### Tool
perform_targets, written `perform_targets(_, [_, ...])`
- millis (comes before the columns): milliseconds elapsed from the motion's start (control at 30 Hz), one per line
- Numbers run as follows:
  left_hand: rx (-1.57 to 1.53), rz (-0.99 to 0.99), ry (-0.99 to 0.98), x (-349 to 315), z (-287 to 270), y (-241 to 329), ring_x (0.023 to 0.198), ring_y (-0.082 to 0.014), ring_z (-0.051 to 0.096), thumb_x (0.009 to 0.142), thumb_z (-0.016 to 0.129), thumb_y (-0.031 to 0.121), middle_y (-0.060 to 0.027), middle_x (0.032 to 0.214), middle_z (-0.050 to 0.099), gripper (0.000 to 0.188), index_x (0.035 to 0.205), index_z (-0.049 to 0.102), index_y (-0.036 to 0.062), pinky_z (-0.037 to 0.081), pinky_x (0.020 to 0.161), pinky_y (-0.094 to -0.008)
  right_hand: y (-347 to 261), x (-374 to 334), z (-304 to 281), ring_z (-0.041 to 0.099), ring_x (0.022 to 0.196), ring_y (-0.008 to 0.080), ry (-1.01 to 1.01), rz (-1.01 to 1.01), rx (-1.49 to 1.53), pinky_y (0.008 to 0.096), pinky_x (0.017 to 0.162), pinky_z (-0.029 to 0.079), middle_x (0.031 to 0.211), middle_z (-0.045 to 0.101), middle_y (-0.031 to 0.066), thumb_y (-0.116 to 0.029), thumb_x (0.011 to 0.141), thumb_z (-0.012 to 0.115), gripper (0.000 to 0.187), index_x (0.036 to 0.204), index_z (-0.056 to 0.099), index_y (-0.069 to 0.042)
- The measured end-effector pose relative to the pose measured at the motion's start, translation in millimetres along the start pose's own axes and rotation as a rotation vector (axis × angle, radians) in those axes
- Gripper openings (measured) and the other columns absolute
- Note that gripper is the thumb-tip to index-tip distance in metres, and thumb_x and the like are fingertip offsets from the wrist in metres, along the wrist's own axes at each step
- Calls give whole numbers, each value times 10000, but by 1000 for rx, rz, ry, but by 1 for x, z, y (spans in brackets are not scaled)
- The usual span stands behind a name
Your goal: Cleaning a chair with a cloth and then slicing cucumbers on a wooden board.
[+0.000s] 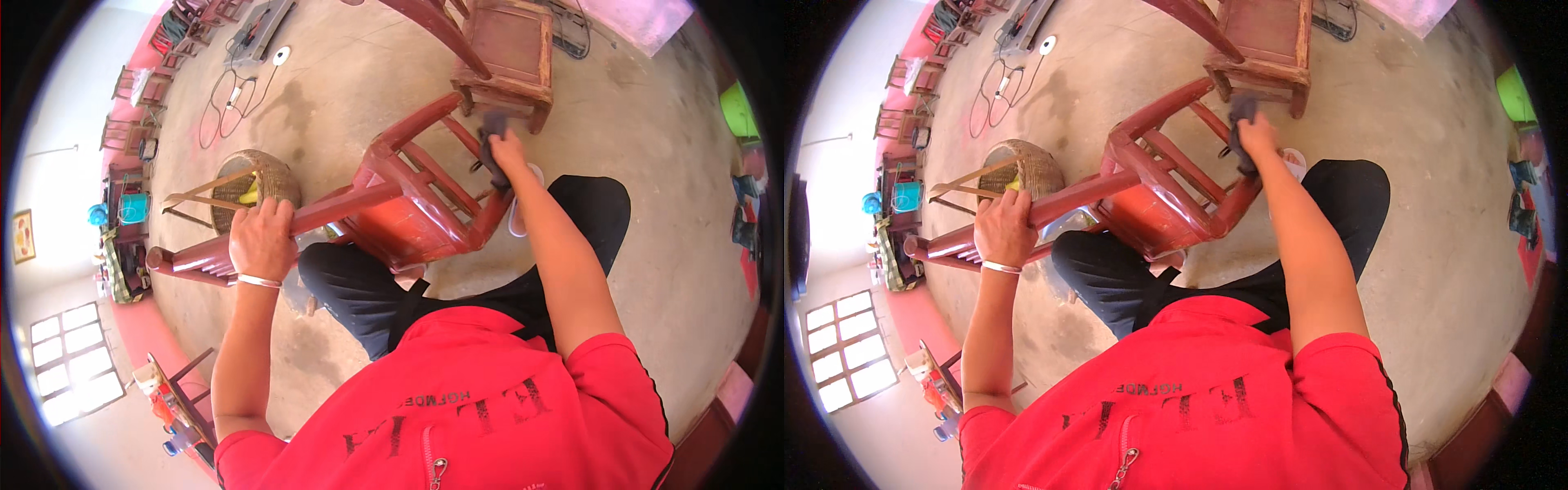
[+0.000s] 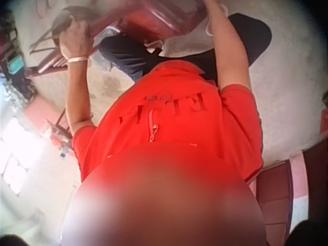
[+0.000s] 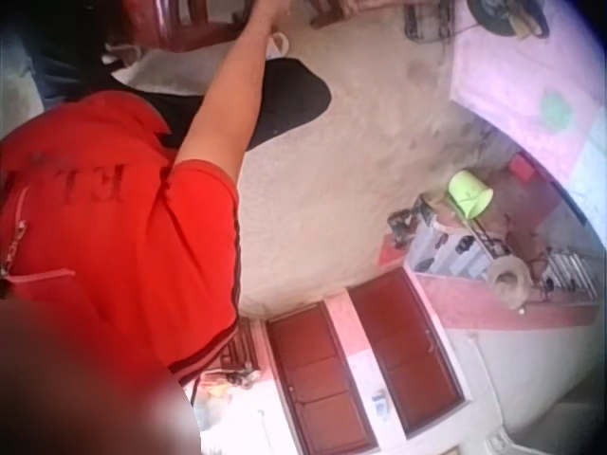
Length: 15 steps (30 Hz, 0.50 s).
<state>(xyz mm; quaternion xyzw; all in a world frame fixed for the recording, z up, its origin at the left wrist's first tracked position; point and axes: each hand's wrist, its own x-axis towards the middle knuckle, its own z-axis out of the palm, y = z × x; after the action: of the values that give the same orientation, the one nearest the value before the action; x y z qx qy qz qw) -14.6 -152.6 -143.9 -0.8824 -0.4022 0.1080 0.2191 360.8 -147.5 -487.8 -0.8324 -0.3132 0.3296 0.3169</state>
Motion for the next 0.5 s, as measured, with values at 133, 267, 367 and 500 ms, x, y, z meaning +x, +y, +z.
perform_targets(133, [-21, -28, 5, -6, 0, 2, 727, -263, 591, 641, 672, 78, -58, 771, 559, 184, 763, 541, 120, 434, 686, -367, -92, -39, 36, 533, 1177, 387, 155, -299, -139, 486, 998, 410, 1299, 580, 144, -244, 848, 552, 494, 1300, 532, -46])
perform_targets(267, [-26, -42, -8, -3, 5, -8, 719, -253, 590, 648, 670, 76, -57, 768, 558, 178, 761, 540, 121, 430, 684, -367, -103, -74, 28, 528, 1185, 336, 166, -740, -322, 448, 1013, 408, 1292, 584, 118, -143, 862, 581, 465, 1309, 523, -28])
perform_targets(367, [-19, -52, -1, -7, 12, -13, 715, -252, 588, 652, 666, 71, -57, 769, 558, 176, 766, 541, 120, 426, 683, -369, -103, -88, 27, 555, 1154, 366, -132, -697, 35, 439, 990, 427, 1252, 603, 164, -144, 859, 587, 446, 1278, 542, 2])
perform_targets(500, [-36, -43, -8, 1, 2, -3, 704, -252, 580, 653, 666, 71, -54, 766, 548, 180, 762, 534, 127, 416, 678, -373, -82, -17, 24, 581, 1112, 412, 126, -258, 325, 447, 969, 442, 1178, 624, 238, -202, 856, 592, 449, 1229, 563, 46])
